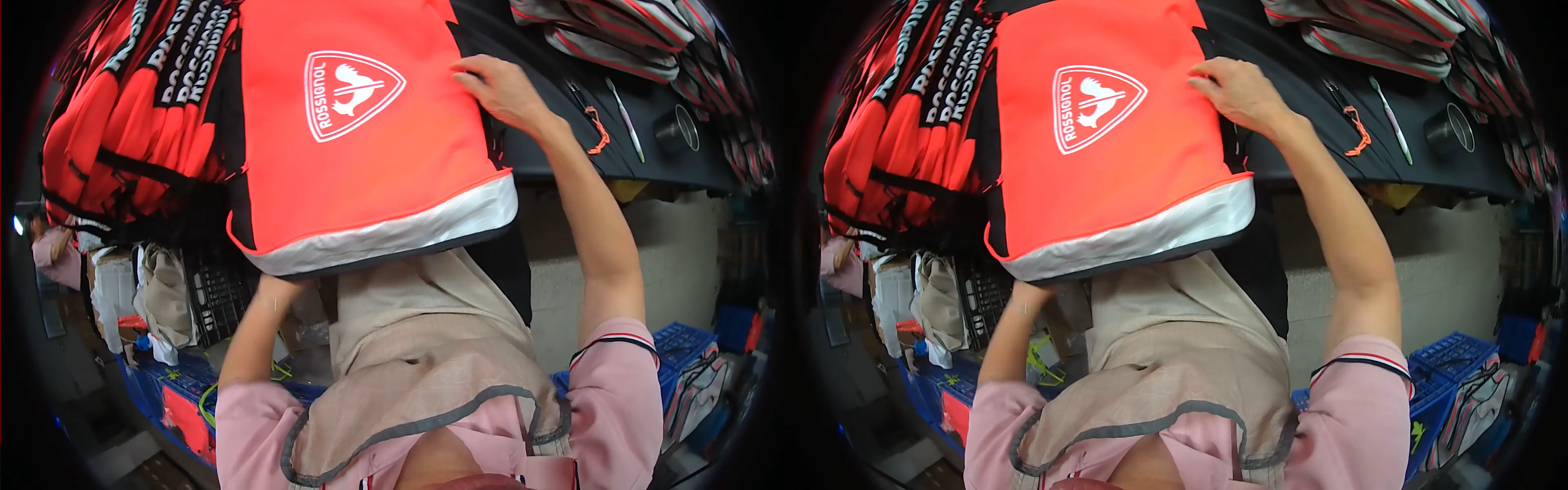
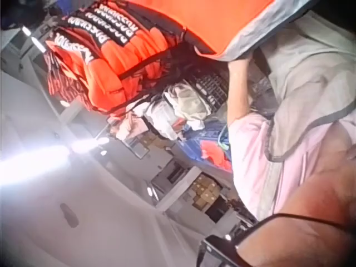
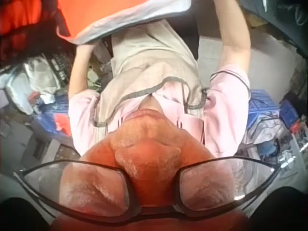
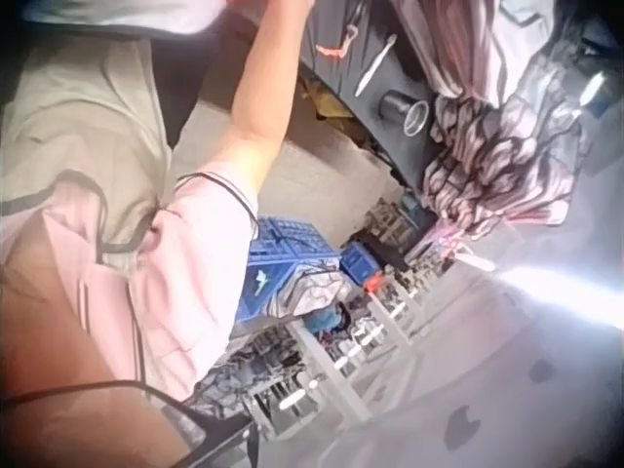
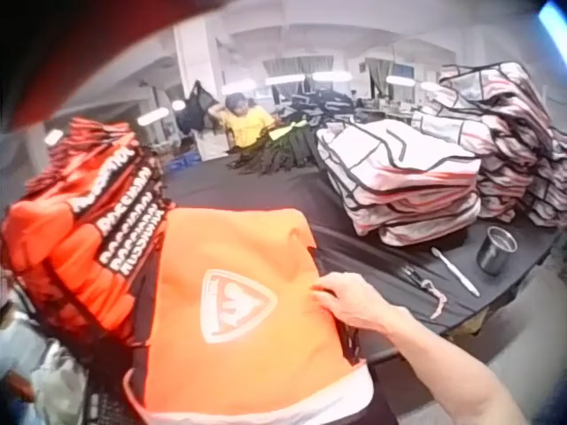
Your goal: Checking and packing neon-colored backpacks in a manufacturing facility.
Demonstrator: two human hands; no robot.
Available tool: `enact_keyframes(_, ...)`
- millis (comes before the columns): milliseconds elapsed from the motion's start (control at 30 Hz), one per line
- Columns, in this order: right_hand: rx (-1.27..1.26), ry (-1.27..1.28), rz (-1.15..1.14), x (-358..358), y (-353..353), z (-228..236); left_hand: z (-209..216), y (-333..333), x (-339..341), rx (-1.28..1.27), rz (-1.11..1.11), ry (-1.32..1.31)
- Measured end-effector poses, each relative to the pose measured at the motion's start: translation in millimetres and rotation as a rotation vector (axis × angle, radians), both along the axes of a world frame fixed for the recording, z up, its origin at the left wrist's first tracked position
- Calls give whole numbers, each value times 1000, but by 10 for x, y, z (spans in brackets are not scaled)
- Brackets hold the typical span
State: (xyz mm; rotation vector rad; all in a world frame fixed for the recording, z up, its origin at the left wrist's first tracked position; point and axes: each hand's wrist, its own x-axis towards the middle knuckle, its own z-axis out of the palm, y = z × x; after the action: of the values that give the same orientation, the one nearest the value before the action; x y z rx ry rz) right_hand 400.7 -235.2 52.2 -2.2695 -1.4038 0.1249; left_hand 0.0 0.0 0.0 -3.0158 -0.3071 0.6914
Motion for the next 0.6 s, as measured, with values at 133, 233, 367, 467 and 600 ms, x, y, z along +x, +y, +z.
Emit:
enact_keyframes(133, -157, 812, 121, -427, -791, 534, 971, -1059, 170, -874, -310, -144)
enact_keyframes(233, -136, 670, 298, -663, -1006, 330, 1298, -1242, 685, -1126, -329, -448)
enact_keyframes(367, -209, 609, 383, -949, -837, 315, 994, -1643, 1343, -693, -256, -519)
enact_keyframes(467, -151, 604, 490, -1154, -899, 259, 1030, -1624, 1323, -638, -204, -143)
enact_keyframes(600, -9, 423, 580, -1597, -805, 197, 1491, -1347, 1276, -533, -325, 170)
